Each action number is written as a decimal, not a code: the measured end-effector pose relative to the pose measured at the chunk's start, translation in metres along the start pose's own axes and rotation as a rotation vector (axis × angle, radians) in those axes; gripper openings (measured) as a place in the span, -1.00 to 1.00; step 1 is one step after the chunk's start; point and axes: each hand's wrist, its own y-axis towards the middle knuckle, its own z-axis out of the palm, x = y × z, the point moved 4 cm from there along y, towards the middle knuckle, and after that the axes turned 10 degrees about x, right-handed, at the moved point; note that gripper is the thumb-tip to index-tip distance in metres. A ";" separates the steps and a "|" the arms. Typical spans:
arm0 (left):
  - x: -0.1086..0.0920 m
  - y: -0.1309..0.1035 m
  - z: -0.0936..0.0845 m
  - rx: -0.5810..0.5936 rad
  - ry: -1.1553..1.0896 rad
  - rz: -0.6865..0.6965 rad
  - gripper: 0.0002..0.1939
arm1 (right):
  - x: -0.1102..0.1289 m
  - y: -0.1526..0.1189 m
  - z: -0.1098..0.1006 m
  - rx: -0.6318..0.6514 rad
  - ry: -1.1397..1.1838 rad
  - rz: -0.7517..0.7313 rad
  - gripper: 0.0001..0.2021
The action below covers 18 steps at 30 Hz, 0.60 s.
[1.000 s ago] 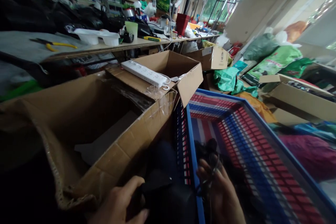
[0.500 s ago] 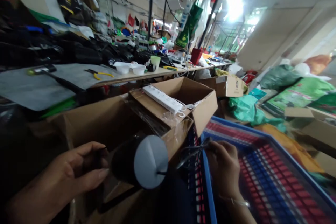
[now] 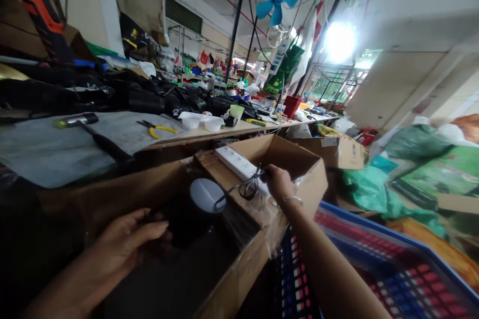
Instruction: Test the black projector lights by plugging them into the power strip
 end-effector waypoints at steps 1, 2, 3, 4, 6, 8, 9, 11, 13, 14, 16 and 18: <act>0.004 0.008 0.004 0.016 -0.013 -0.011 -0.65 | -0.003 0.007 0.002 0.007 -0.017 0.002 -0.85; 0.008 0.015 0.007 0.028 -0.021 -0.021 -0.66 | -0.005 0.012 0.002 0.014 -0.034 0.002 -0.85; 0.011 0.021 0.011 0.042 -0.025 -0.030 -0.67 | -0.008 0.017 0.002 0.022 -0.048 0.000 -0.85; 0.012 0.026 0.014 0.056 -0.028 -0.034 -0.68 | -0.010 0.020 0.002 0.031 -0.060 -0.003 -0.85; 0.013 0.033 0.019 0.084 -0.031 -0.037 -0.69 | -0.012 0.023 0.001 0.047 -0.078 -0.009 -0.85; 0.013 0.037 0.022 0.102 -0.047 -0.039 -0.68 | -0.013 0.022 0.004 0.059 -0.092 -0.011 -0.85; 0.013 0.038 0.023 0.102 -0.060 -0.037 -0.67 | -0.013 0.020 0.006 0.061 -0.096 -0.011 -0.85; 0.013 0.043 0.025 0.096 -0.092 -0.032 -0.68 | -0.013 0.016 0.014 0.051 -0.100 -0.006 -0.82; 0.014 0.049 0.025 0.091 -0.121 -0.024 -0.72 | -0.014 0.013 0.023 0.026 -0.100 0.003 -0.80; 0.015 0.052 0.025 0.088 -0.131 -0.023 -0.75 | -0.015 0.011 0.028 0.011 -0.099 0.009 -0.80; 0.018 0.059 0.023 0.075 -0.146 -0.024 -0.82 | -0.018 0.011 0.035 -0.017 -0.094 0.025 -0.82; 0.021 0.064 0.019 0.046 -0.148 -0.019 -0.88 | -0.020 0.011 0.040 -0.041 -0.081 0.047 -0.83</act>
